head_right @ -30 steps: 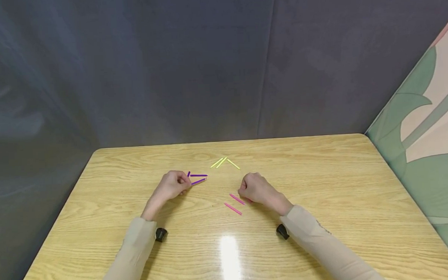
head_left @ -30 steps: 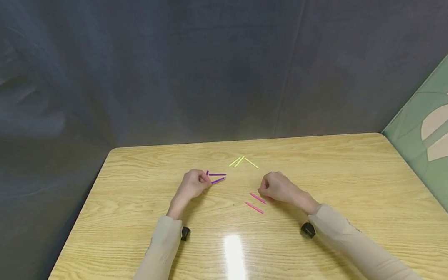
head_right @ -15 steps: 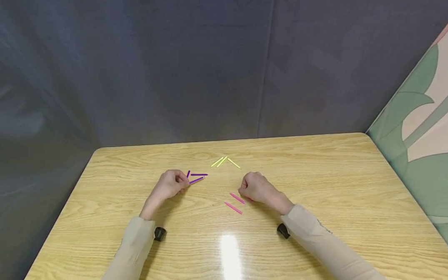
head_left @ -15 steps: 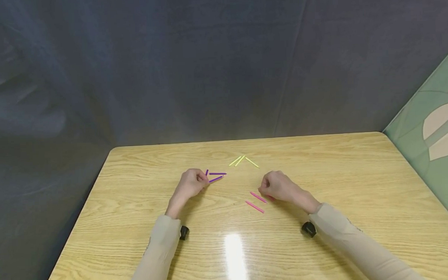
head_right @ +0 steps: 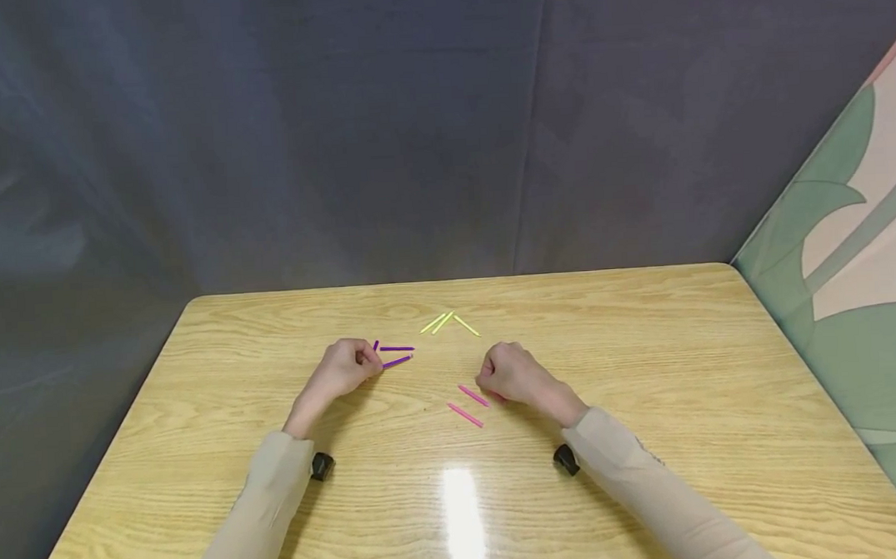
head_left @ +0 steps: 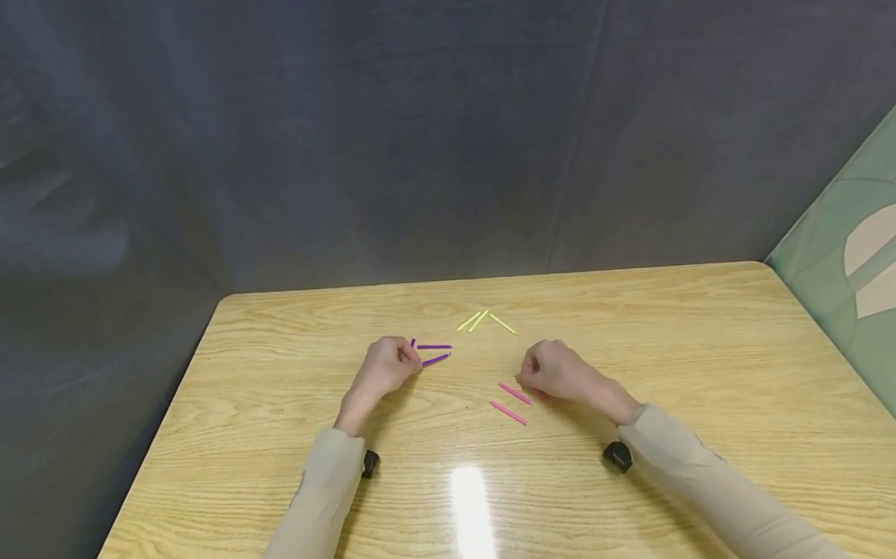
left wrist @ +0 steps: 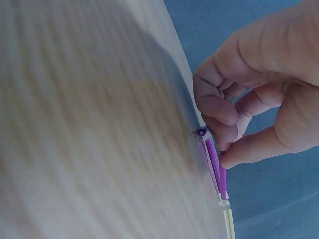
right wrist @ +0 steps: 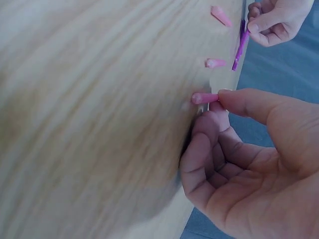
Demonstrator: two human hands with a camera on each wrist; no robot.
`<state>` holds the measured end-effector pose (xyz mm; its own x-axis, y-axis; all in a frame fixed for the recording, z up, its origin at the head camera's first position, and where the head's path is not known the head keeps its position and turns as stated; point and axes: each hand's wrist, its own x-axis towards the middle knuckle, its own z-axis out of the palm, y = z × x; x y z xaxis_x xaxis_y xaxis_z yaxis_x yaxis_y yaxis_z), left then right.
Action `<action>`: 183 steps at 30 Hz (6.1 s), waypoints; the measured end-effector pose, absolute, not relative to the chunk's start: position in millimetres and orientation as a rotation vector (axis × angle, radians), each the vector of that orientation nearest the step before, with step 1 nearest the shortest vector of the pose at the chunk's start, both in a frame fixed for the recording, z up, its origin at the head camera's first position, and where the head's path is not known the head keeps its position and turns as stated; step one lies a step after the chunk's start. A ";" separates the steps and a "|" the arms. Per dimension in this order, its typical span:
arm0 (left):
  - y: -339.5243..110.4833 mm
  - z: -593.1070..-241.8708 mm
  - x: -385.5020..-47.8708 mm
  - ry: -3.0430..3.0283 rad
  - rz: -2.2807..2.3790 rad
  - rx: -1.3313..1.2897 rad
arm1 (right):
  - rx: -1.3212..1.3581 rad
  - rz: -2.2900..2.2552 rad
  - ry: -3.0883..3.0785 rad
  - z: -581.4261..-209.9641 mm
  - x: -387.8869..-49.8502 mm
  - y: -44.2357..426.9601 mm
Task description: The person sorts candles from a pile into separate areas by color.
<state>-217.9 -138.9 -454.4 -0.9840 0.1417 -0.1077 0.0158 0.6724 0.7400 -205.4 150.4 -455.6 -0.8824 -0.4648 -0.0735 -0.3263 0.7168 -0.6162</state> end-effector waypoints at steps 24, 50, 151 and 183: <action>-131.0 -455.4 -217.0 2.828 1.087 0.228 | -0.582 -0.952 2.725 -453.9 -208.8 152.3; -129.0 -449.8 -213.8 2.787 1.111 0.160 | -0.565 -0.960 2.717 -454.7 -207.8 155.4; -52.4 -456.9 -203.7 2.552 0.955 0.755 | -0.315 -1.035 2.720 -445.9 -211.5 199.4; -45.2 -455.4 -197.5 2.562 0.952 0.704 | -0.327 -1.025 2.714 -447.2 -212.4 208.4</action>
